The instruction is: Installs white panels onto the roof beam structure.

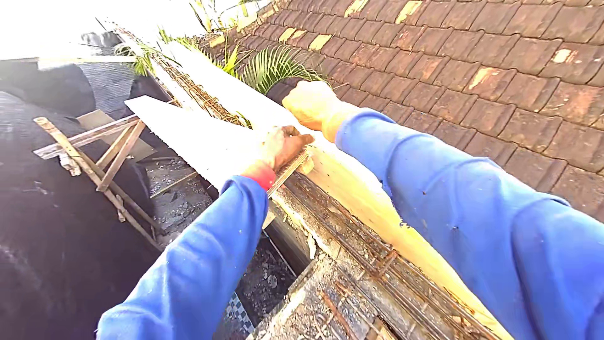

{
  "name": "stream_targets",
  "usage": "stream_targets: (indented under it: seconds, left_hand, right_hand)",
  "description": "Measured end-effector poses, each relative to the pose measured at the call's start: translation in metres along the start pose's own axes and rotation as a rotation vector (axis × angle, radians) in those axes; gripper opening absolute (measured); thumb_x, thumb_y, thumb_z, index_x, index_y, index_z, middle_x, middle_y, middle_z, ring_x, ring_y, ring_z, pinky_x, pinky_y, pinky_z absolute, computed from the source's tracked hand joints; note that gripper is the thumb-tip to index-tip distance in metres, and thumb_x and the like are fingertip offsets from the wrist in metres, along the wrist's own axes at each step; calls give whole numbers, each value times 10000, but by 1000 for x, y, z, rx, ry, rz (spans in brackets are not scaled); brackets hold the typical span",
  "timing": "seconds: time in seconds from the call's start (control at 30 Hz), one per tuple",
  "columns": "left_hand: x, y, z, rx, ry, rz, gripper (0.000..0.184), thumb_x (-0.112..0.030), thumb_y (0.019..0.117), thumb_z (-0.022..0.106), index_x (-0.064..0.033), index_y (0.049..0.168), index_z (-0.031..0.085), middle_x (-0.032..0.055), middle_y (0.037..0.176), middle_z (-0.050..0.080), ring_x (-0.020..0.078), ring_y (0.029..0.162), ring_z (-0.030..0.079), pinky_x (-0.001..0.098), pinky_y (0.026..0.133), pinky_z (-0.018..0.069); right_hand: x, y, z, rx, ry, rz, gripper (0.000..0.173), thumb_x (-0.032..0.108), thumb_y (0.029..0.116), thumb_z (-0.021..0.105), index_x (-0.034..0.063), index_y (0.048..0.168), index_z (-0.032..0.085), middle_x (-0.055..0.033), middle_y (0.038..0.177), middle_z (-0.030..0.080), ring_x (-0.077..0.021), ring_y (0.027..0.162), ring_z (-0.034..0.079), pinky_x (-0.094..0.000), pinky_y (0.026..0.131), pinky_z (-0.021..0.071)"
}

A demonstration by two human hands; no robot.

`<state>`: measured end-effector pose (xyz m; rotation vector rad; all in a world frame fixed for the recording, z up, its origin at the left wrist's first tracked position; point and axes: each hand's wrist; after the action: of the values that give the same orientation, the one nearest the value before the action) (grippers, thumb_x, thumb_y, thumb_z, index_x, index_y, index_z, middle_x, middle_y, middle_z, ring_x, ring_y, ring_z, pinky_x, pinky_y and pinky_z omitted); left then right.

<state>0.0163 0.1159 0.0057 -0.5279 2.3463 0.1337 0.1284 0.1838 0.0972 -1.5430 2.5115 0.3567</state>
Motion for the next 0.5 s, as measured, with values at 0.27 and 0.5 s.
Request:
stream_targets:
  seconds: [0.27, 0.5]
  left_hand:
    - [-11, 4, 3, -2, 106, -51, 365, -451, 906, 639, -106, 995, 719, 156, 977, 703, 353, 990, 658, 641, 848, 479]
    - [-30, 12, 1, 57, 294, -83, 448, -458, 899, 703, -14, 953, 675, 215, 958, 675, 389, 944, 658, 632, 794, 494]
  right_hand:
    - [-38, -13, 33, 31, 127, 191, 258, 324, 1044, 542, 129, 1062, 710, -178, 1036, 705, -416, 1016, 685, -641, 772, 540]
    - [-41, -42, 53, 32, 210, 235, 239, 288, 1048, 530, 113, 1050, 694, -169, 1011, 703, -395, 995, 694, -602, 767, 553]
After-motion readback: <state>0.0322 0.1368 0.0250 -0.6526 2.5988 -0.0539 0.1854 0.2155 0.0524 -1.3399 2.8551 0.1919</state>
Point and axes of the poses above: each hand's wrist, its own y-axis towards the middle knuckle, its own z-axis out of the palm, x = y × z
